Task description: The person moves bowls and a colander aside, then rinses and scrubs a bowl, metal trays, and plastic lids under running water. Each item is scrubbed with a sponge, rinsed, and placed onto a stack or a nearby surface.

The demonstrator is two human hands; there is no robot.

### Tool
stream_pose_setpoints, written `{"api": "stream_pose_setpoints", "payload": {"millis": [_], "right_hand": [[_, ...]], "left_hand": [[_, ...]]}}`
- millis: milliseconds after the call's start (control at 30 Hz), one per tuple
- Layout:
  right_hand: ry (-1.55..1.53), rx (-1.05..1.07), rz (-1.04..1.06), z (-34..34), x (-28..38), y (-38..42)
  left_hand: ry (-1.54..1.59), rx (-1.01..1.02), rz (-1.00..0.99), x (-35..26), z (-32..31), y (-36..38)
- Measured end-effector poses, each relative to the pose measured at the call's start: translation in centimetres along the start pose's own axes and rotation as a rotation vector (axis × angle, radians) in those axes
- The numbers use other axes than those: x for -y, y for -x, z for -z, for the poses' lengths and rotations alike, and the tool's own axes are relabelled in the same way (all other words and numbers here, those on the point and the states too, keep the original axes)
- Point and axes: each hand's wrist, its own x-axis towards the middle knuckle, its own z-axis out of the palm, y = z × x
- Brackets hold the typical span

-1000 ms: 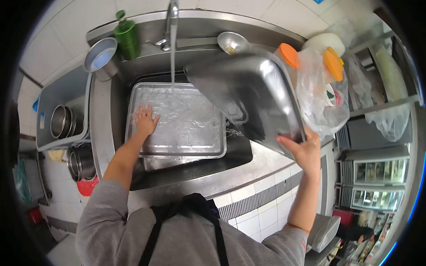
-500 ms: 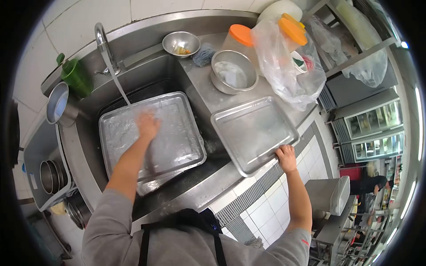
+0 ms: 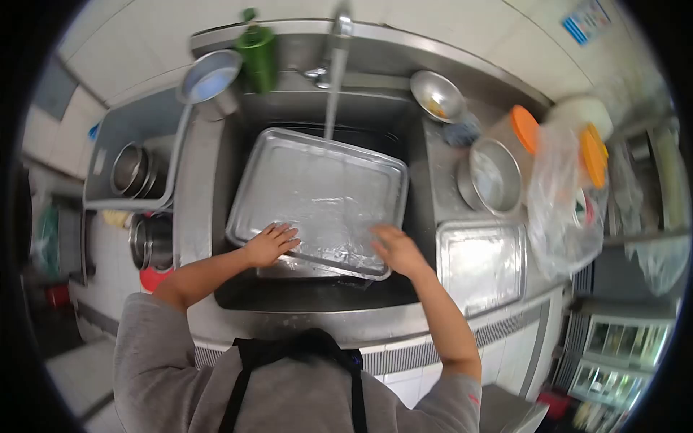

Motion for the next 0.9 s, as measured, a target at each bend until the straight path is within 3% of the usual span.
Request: {"api": "stream_pose_setpoints", "payload": {"millis": [33,67,133,167,233,267,333,400,467,533,600,633,700,733,800,900], "right_hand": [[0.111,0.143,0.039,-2.9,-1.2,-2.8],[0.116,0.158,0.094,-4.5,-2.3,-4.9],[0.503,-0.082,-0.088,-6.6,-4.0,-8.8],[0.507,-0.077,-0.017,-8.1,-4.4,-11.3],[0.440,-0.485,-0.542,-10.7,-2.8,-15.2],[0.451,-0.428,-0.496,-11.4,-1.3,-16.9],[0.505,-0.161,-0.122,-15.9,-0.5,-19.6],[0.371,-0.167,0.055,-18.0,5.0,-17.6],[0.386,0.019,0.171,-18.5,8.2,-14.5],[-0.034,0.317,0.404,-16.8,7.4,-11.2],[0.131,0.143,0.573,-10.2,10.8,-4.7],[0.133,0.133,0.554,-7.5,12.1,-3.1],[0.508,-0.077,0.226,-3.0,13.7,-0.8],[0.563,-0.291,0.249,-0.9,14.4,-1.4],[0.657,-0.623,0.334,4.7,16.2,-3.8],[0.529,-0.756,0.168,11.1,18.5,-6.6]], "left_hand": [[-0.015,-0.060,0.028,0.5,0.0,0.9],[0.035,0.043,0.078,0.4,0.1,0.8],[0.016,-0.017,0.222,-0.5,-1.5,0.4],[0.002,-0.076,0.289,-0.9,-3.6,-0.3],[-0.024,-0.131,0.404,-1.7,-4.2,0.1],[-0.061,-0.222,0.377,-2.6,-3.6,0.5],[-0.111,-0.379,0.335,-3.0,-3.3,1.6],[-0.098,-0.329,0.407,-2.9,-2.7,2.6],[-0.071,-0.237,0.467,-2.3,-2.0,3.1],[-0.030,-0.231,0.449,-2.9,-0.3,3.7],[0.025,-0.285,0.437,-4.4,2.8,4.0],[-0.015,-0.306,0.435,-4.6,5.2,3.9],[-0.117,-0.375,0.380,-5.3,11.9,3.3],[-0.182,-0.436,0.335,-5.6,16.2,2.7],[-0.215,-0.624,0.353,-5.5,23.0,1.0],[-0.402,-1.104,0.105,-4.8,30.2,-0.6]]}}
